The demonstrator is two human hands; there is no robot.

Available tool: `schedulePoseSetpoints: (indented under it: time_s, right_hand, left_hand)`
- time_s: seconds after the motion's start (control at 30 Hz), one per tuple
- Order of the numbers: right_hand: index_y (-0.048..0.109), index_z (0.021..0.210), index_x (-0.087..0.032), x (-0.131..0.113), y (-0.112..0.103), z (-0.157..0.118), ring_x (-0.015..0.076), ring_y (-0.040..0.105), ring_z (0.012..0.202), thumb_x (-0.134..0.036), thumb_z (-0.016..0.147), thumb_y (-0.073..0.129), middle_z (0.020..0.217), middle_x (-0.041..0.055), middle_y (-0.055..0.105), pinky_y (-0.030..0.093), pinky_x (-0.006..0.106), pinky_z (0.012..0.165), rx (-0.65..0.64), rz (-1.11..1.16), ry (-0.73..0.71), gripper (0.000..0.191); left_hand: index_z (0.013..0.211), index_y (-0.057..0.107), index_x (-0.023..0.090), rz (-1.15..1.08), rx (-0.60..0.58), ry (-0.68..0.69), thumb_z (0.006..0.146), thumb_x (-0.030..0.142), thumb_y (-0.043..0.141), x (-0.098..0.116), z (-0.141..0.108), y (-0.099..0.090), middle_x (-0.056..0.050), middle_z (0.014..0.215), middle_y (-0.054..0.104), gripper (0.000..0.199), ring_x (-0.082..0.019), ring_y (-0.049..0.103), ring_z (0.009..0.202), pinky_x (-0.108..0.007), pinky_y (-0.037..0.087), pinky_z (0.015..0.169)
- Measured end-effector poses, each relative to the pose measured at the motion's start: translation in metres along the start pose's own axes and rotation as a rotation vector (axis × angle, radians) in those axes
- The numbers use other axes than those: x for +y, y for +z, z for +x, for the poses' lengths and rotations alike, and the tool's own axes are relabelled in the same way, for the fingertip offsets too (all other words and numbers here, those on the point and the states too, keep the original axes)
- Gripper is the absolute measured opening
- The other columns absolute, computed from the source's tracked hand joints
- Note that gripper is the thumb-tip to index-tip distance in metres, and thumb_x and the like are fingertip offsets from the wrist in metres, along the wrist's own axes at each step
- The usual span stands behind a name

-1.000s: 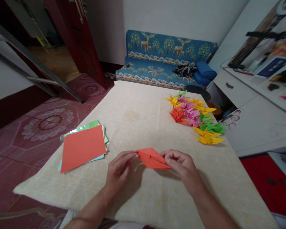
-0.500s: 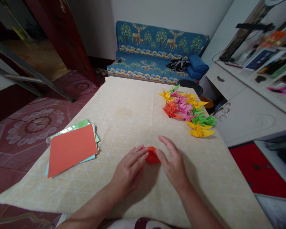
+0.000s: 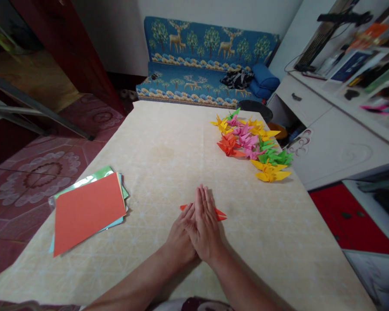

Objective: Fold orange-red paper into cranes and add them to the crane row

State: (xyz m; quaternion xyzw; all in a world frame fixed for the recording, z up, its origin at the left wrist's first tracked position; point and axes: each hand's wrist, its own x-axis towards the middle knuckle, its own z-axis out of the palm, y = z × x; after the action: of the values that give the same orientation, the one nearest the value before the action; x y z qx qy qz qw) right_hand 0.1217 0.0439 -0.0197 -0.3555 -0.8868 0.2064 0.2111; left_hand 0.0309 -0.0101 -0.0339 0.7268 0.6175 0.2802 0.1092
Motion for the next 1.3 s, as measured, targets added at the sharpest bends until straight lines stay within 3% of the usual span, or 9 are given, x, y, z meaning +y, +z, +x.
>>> schedulePoseSetpoints:
  time_s: [0.2,0.37,0.57,0.7,0.87,0.97,1.03,1.17,1.3]
  right_hand:
    - [0.011,0.15,-0.007,0.022,-0.02,-0.013,0.0312,0.009,0.144,-0.059,0.089,0.042,0.156,0.0185,0.013,0.021,0.056,0.113,-0.118,-0.208,0.004,0.086]
    - [0.011,0.15,-0.01,0.051,-0.04,-0.043,0.0324,0.013,0.143,-0.059,0.088,0.045,0.155,0.0184,0.016,0.022,0.059,0.11,-0.105,-0.319,0.056,0.087]
    - [0.007,0.151,-0.014,0.064,-0.059,-0.071,0.0339,0.019,0.142,-0.049,0.091,0.045,0.154,0.0185,0.02,0.026,0.062,0.107,-0.036,-0.353,0.13,0.079]
    - [0.005,0.151,-0.012,0.033,-0.055,-0.053,0.0312,0.014,0.143,-0.045,0.094,0.039,0.156,0.0169,0.016,0.022,0.06,0.111,0.015,-0.317,0.113,0.074]
    - [0.012,0.15,-0.008,0.005,-0.03,-0.021,0.023,0.006,0.145,-0.019,0.094,0.028,0.157,0.0123,0.012,0.018,0.05,0.116,-0.093,-0.3,0.023,0.059]
    - [0.019,0.149,-0.011,0.023,-0.028,-0.027,0.0255,0.01,0.145,-0.037,0.095,0.038,0.156,0.0119,0.017,0.02,0.051,0.115,-0.173,-0.325,-0.018,0.064]
    - [0.017,0.15,-0.012,0.042,-0.035,-0.041,0.027,0.012,0.144,-0.043,0.093,0.041,0.156,0.0126,0.017,0.021,0.053,0.114,-0.151,-0.363,0.018,0.069]
    - [0.015,0.15,-0.014,0.068,-0.051,-0.063,0.0283,0.017,0.143,-0.041,0.093,0.043,0.155,0.0133,0.02,0.023,0.055,0.112,-0.093,-0.395,0.077,0.069]
    - [0.029,0.145,-0.014,0.07,-0.051,-0.061,0.0301,0.03,0.138,-0.036,0.088,0.053,0.15,0.0146,0.033,0.028,0.055,0.11,0.011,-0.304,0.087,0.065]
  left_hand:
    - [0.15,0.019,0.014,0.141,-0.146,0.042,0.089,0.036,0.045,-0.008,-0.005,-0.02,-0.011,0.154,0.026,0.07,-0.026,0.023,0.142,-0.045,0.023,0.116]
    - [0.15,0.018,0.013,0.269,-0.143,-0.052,0.09,0.05,0.043,-0.021,-0.019,-0.037,-0.013,0.155,0.021,0.075,-0.028,0.021,0.143,-0.046,0.021,0.115]
    - [0.149,0.018,0.015,0.337,-0.056,-0.102,0.089,0.046,0.05,-0.034,-0.045,-0.053,-0.016,0.152,0.029,0.075,-0.031,0.029,0.139,-0.049,0.029,0.111]
    - [0.15,0.014,0.012,0.305,0.048,-0.106,0.091,0.024,0.045,-0.013,-0.031,-0.047,-0.019,0.153,0.025,0.068,-0.029,0.024,0.141,-0.048,0.031,0.11]
    - [0.149,0.017,0.012,0.218,-0.094,-0.006,0.088,0.016,0.04,0.004,-0.001,-0.024,-0.014,0.154,0.026,0.065,-0.024,0.022,0.142,-0.044,0.028,0.113]
    - [0.149,0.02,0.013,0.27,-0.147,-0.008,0.091,0.036,0.043,-0.01,-0.004,-0.024,-0.013,0.155,0.023,0.066,-0.026,0.021,0.143,-0.049,0.022,0.115]
    - [0.149,0.019,0.013,0.313,-0.14,-0.052,0.092,0.044,0.042,-0.023,-0.013,-0.031,-0.012,0.155,0.021,0.069,-0.026,0.02,0.143,-0.05,0.022,0.115]
    - [0.149,0.021,0.013,0.335,-0.089,-0.13,0.091,0.045,0.044,-0.039,-0.027,-0.044,-0.013,0.154,0.024,0.07,-0.028,0.022,0.142,-0.051,0.024,0.114]
    - [0.142,0.037,0.017,0.204,0.005,-0.146,0.091,0.033,0.048,-0.045,-0.029,-0.045,-0.012,0.149,0.038,0.055,-0.028,0.032,0.139,-0.053,0.029,0.112]
